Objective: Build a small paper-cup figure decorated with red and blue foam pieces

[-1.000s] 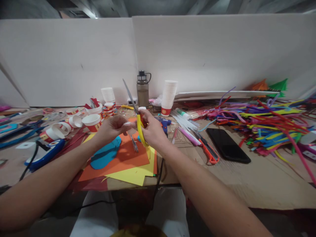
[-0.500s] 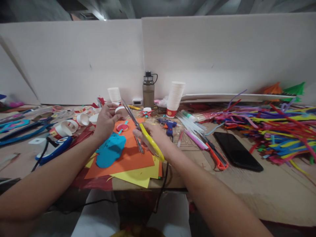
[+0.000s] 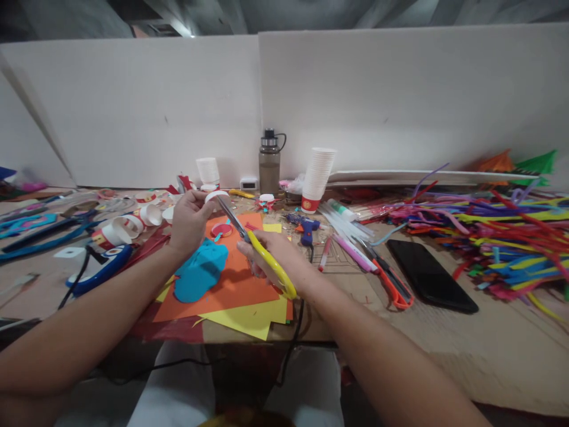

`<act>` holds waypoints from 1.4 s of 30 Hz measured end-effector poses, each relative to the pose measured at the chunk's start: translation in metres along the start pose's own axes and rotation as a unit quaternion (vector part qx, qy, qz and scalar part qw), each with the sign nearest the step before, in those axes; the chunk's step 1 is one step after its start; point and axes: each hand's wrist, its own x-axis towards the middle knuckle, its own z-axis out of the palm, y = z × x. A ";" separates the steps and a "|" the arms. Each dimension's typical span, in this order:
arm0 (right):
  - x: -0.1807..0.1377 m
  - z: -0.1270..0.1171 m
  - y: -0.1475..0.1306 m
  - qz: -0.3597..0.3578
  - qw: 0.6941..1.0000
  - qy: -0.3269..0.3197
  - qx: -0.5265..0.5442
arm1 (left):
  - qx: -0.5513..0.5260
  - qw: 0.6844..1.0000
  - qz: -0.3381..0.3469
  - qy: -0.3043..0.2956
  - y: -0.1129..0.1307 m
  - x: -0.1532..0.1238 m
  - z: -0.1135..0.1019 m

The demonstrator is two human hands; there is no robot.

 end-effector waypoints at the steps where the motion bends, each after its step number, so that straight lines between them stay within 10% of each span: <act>1: 0.000 0.001 0.000 0.001 1.000 0.000 0.004 | 0.007 1.000 0.000 -0.002 0.001 -0.001 0.001; 42: 0.001 0.011 -0.010 0.043 0.998 0.036 -0.025 | 0.149 0.987 0.053 -0.005 -0.009 -0.005 -0.002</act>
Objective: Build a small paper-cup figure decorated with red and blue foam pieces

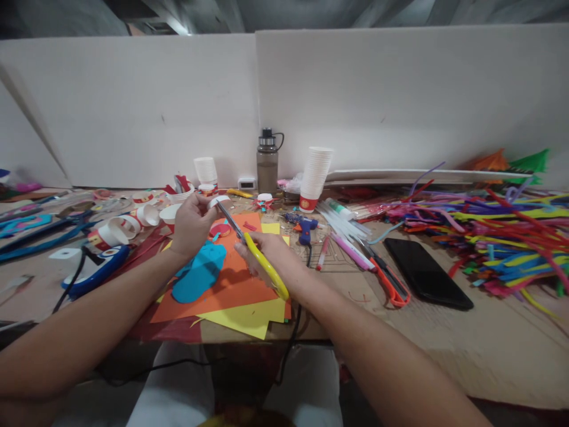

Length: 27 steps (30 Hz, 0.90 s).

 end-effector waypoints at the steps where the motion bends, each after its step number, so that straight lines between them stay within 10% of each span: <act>1: 0.000 0.000 -0.001 0.001 1.000 0.003 -0.002 | 0.004 1.000 0.001 0.000 0.000 0.000 0.000; 17: 0.004 -0.008 0.012 -0.122 0.990 -0.029 -0.056 | -0.039 0.999 -0.019 0.014 0.008 0.003 -0.001; 27: 0.001 -0.007 0.012 -0.051 0.996 -0.060 0.046 | -0.128 0.992 -0.012 -0.020 0.013 0.002 -0.001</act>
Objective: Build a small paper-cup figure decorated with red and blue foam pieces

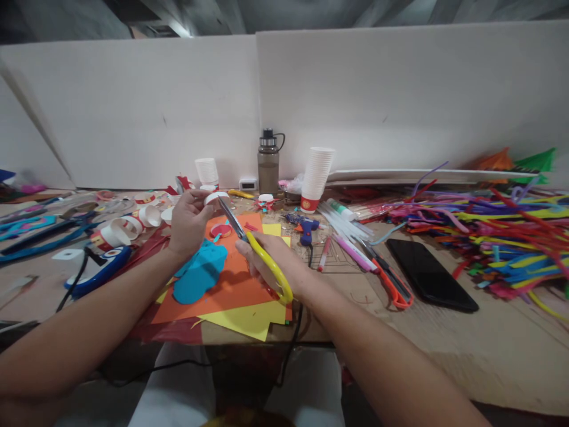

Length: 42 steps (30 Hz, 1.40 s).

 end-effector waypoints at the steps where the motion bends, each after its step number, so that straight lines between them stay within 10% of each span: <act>1: 0.000 0.000 0.001 -0.002 1.000 0.000 0.004 | 0.001 1.000 0.005 -0.010 0.001 -0.001 0.000; 42: -0.004 0.001 -0.007 0.041 0.999 0.017 0.030 | 0.032 0.998 0.028 -0.038 0.002 -0.002 -0.001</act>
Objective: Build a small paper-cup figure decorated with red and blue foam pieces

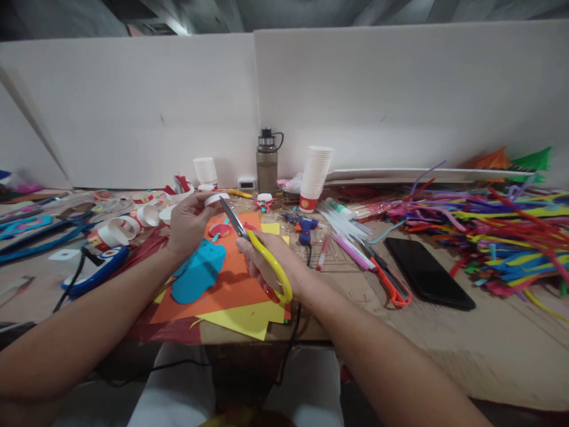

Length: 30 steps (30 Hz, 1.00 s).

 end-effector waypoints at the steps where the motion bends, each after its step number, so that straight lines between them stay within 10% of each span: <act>1: 0.000 0.000 0.000 -0.003 1.000 0.000 0.000 | 0.000 1.000 -0.001 0.000 0.000 0.000 0.000; 24: 0.009 -0.010 0.012 -0.102 0.994 -0.014 -0.043 | -0.089 0.986 -0.137 0.028 0.000 0.008 -0.007; 30: 0.017 -0.023 0.018 -0.153 0.974 0.089 -0.140 | -0.127 0.964 -0.232 -0.013 0.001 0.014 -0.012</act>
